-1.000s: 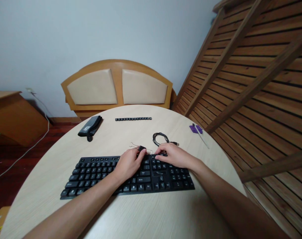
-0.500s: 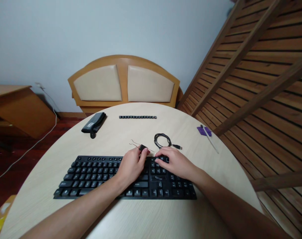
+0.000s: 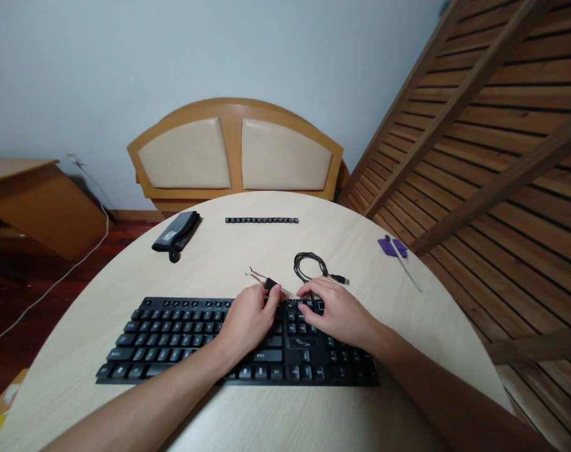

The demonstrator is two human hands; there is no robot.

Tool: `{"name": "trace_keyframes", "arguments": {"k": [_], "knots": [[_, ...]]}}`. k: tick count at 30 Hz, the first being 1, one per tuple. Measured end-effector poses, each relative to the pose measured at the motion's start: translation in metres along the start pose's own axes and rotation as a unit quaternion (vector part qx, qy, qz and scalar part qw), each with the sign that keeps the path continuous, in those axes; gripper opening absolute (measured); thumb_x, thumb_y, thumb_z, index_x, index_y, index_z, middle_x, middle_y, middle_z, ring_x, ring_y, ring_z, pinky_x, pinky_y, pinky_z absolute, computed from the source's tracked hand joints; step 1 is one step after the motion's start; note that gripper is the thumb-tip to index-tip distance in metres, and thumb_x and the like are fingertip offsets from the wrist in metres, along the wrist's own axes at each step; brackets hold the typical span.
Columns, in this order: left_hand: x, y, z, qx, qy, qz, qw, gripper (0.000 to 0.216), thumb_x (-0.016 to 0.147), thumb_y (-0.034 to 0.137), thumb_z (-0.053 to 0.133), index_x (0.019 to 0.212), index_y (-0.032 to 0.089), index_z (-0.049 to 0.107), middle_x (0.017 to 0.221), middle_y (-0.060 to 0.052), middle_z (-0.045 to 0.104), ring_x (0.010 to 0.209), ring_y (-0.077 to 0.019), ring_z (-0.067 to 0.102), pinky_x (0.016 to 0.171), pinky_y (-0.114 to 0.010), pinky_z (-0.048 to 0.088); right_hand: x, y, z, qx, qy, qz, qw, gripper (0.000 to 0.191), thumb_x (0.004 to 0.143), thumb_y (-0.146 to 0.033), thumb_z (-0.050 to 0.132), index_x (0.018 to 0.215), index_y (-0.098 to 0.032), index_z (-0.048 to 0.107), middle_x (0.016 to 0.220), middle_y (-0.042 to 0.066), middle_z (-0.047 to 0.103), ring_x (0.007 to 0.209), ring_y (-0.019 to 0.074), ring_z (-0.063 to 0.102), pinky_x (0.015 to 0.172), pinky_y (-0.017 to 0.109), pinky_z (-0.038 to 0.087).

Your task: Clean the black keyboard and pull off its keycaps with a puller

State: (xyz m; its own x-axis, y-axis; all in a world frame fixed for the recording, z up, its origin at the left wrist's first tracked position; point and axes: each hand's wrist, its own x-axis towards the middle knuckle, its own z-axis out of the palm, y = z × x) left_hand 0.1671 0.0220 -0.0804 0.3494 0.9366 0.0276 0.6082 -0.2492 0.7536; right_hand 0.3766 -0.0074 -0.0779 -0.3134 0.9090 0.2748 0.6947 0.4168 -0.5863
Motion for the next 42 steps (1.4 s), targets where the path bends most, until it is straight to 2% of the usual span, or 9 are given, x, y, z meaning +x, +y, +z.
{"name": "trace_keyframes", "arguments": {"k": [6,14,22,25,30,35,42], "knots": [[-0.0004,-0.0008,-0.0002,0.011,-0.004,0.007,1.0,0.052,0.1,0.05,0.04,0.076,0.018,0.074,0.074,-0.01,0.075,0.073,-0.0262,0.071,0.07,-0.033,0.051,-0.0004,0.0008,-0.0002,0.003,-0.006,-0.018,1.0,0.014,0.085,-0.016,0.067,0.097,-0.022,0.068,0.097,0.005,0.073,0.098,0.0234,0.065,0.09,0.038,0.05],[-0.0015,0.0034,-0.003,0.038,-0.05,0.05,0.997,0.048,0.101,0.043,0.037,0.071,0.021,0.067,0.082,-0.009,0.075,0.082,-0.0251,0.071,0.078,-0.035,0.051,-0.0005,0.0028,-0.0001,0.002,-0.01,-0.033,0.999,0.011,0.087,-0.017,0.067,0.097,-0.021,0.071,0.096,0.005,0.073,0.097,0.0225,0.065,0.09,0.037,0.049],[-0.0028,0.002,-0.0016,0.02,-0.016,0.055,0.998,0.036,0.1,0.04,0.044,0.089,0.019,0.071,0.083,-0.008,0.075,0.081,-0.0242,0.071,0.075,-0.033,0.052,-0.0015,0.0034,0.0003,-0.016,0.0,-0.033,0.999,0.009,0.085,-0.018,0.069,0.094,-0.022,0.071,0.094,0.005,0.073,0.096,0.0232,0.065,0.088,0.038,0.051],[-0.003,0.0012,-0.0019,-0.005,-0.013,0.058,0.998,0.032,0.099,0.039,0.047,0.09,0.019,0.071,0.084,-0.007,0.076,0.082,-0.0234,0.071,0.078,-0.033,0.053,-0.0016,0.0031,-0.0016,-0.02,-0.01,-0.028,0.999,0.009,0.087,-0.023,0.071,0.095,-0.022,0.072,0.095,0.005,0.074,0.097,0.023,0.066,0.089,0.038,0.051],[-0.0021,0.0008,-0.0028,-0.08,-0.006,0.059,0.995,0.024,0.096,0.036,0.053,0.102,0.02,0.07,0.097,-0.005,0.077,0.088,-0.0213,0.072,0.086,-0.033,0.053,-0.0014,0.0025,-0.0041,-0.024,-0.021,-0.012,0.999,0.01,0.088,-0.028,0.072,0.096,-0.022,0.075,0.094,0.005,0.075,0.097,0.0235,0.067,0.089,0.038,0.051],[0.0004,0.0011,-0.0043,-0.135,-0.023,0.059,0.989,0.028,0.096,0.038,0.054,0.088,0.018,0.072,0.097,-0.007,0.077,0.09,-0.0214,0.071,0.086,-0.033,0.052,-0.0011,0.0039,-0.004,-0.026,-0.02,-0.021,0.999,0.01,0.089,-0.03,0.073,0.096,-0.023,0.076,0.094,0.005,0.076,0.095,0.0233,0.067,0.088,0.038,0.051],[0.0024,-0.0027,-0.0029,-0.23,-0.054,0.025,0.971,0.032,0.095,0.043,0.056,0.099,0.015,0.071,0.087,-0.007,0.077,0.085,-0.0217,0.072,0.082,-0.033,0.055,-0.0026,0.0044,-0.0036,-0.038,-0.027,-0.05,0.998,0.01,0.093,-0.029,0.067,0.097,-0.021,0.072,0.093,0.006,0.074,0.092,0.0224,0.068,0.083,0.035,0.051]]}}
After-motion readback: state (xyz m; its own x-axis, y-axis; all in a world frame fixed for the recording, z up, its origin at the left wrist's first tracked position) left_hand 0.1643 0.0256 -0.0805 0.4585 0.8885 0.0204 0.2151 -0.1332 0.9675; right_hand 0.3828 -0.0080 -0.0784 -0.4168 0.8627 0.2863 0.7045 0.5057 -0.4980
